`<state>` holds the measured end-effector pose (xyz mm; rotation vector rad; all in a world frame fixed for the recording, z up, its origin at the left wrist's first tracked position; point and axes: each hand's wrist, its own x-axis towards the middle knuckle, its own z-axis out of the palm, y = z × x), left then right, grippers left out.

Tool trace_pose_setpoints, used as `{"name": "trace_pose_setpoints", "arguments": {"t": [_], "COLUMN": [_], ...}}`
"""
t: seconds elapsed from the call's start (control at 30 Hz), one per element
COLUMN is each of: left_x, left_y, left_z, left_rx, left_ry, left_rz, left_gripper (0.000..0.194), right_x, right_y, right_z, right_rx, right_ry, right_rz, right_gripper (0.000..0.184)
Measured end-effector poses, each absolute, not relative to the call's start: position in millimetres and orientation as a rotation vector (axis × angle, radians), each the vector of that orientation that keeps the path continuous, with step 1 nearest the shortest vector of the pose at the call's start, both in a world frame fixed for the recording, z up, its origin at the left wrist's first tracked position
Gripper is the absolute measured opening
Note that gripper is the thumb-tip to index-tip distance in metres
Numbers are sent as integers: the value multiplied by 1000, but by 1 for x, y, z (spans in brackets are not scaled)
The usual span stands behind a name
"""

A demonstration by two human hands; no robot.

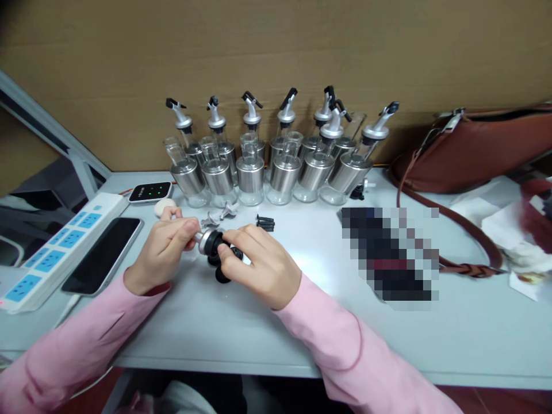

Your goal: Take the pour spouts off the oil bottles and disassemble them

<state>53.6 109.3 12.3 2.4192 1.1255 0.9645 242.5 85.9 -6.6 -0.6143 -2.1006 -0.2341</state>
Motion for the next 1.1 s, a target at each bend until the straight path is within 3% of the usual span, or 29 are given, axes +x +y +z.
{"name": "trace_pose_setpoints", "arguments": {"t": [0.23, 0.37, 0.53, 0.7, 0.87, 1.1], "left_x": [34, 31, 41, 41, 38, 33], "left_y": [135, 143, 142, 142, 140, 145], "left_z": [0, -10, -24, -29, -22, -23], "left_rx": [2035, 2164, 2287, 2229, 2319, 2415], "left_ry": [1391, 1439, 1461, 1419, 1161, 1138], "left_rz": [1216, 1067, 887, 869, 693, 423], "left_gripper": [42, 22, 13, 22, 62, 45], "right_x": [255, 262, 260, 259, 261, 266], "right_y": [95, 102, 102, 100, 102, 98], "right_z": [-6, -8, -9, -8, -9, 1], "right_rx": [-748, -837, -864, -869, -914, -1010], "right_ry": [-1852, -1753, -1794, -1833, -1938, -2400], "right_rz": [-117, -112, -144, -135, -66, 137], "right_gripper": [23, 23, 22, 21, 20, 10]}}
